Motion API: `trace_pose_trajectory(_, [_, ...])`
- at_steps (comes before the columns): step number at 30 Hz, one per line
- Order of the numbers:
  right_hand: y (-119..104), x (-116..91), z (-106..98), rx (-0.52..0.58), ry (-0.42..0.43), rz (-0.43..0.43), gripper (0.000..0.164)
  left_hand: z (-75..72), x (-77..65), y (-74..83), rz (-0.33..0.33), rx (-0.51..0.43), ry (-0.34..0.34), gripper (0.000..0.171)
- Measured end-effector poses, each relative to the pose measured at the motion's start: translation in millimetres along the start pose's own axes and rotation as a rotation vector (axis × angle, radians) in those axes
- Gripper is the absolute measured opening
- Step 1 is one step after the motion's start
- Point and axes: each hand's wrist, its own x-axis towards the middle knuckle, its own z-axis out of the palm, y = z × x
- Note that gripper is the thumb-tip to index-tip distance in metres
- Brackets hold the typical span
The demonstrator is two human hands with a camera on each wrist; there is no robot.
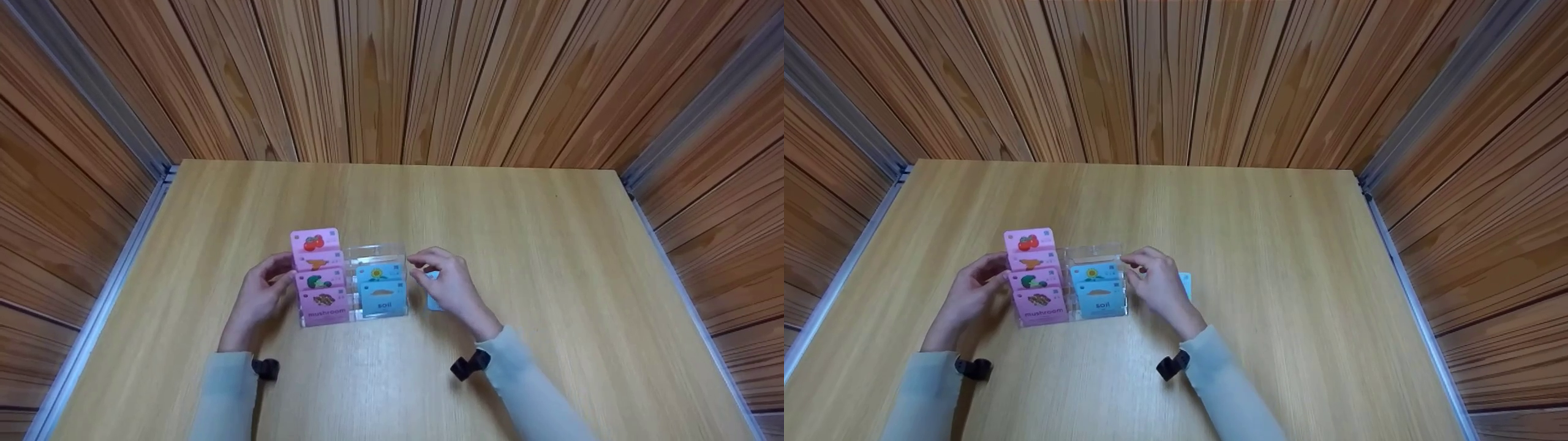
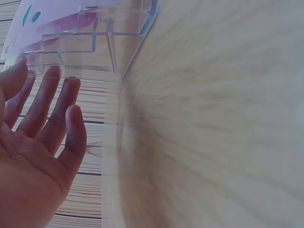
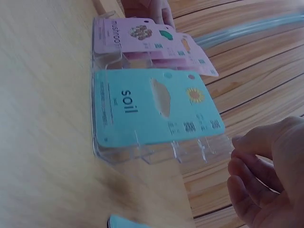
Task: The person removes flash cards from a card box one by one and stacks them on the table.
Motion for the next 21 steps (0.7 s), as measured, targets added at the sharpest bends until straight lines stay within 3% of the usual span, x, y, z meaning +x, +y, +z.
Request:
trace_pose_trajectory(6, [-4, 4, 12, -0.04, -0.018, -0.077, 0.022, 0.3, -0.2, 0.3, 0.01, 0.015, 0.003, 0.037])
trace_pose_trajectory(11, [-6, 5, 15, -0.061, -0.034, -0.074, 0.024, -0.6, 0.2, 1.3, -0.024, 0.001, -0.005, 0.037])
trace_pose_trajectory(21, [-4, 3, 17, -0.044, -0.032, -0.062, 0.013, -0.4, -0.4, 0.3, -0.001, 0.02, -0.003, 0.036])
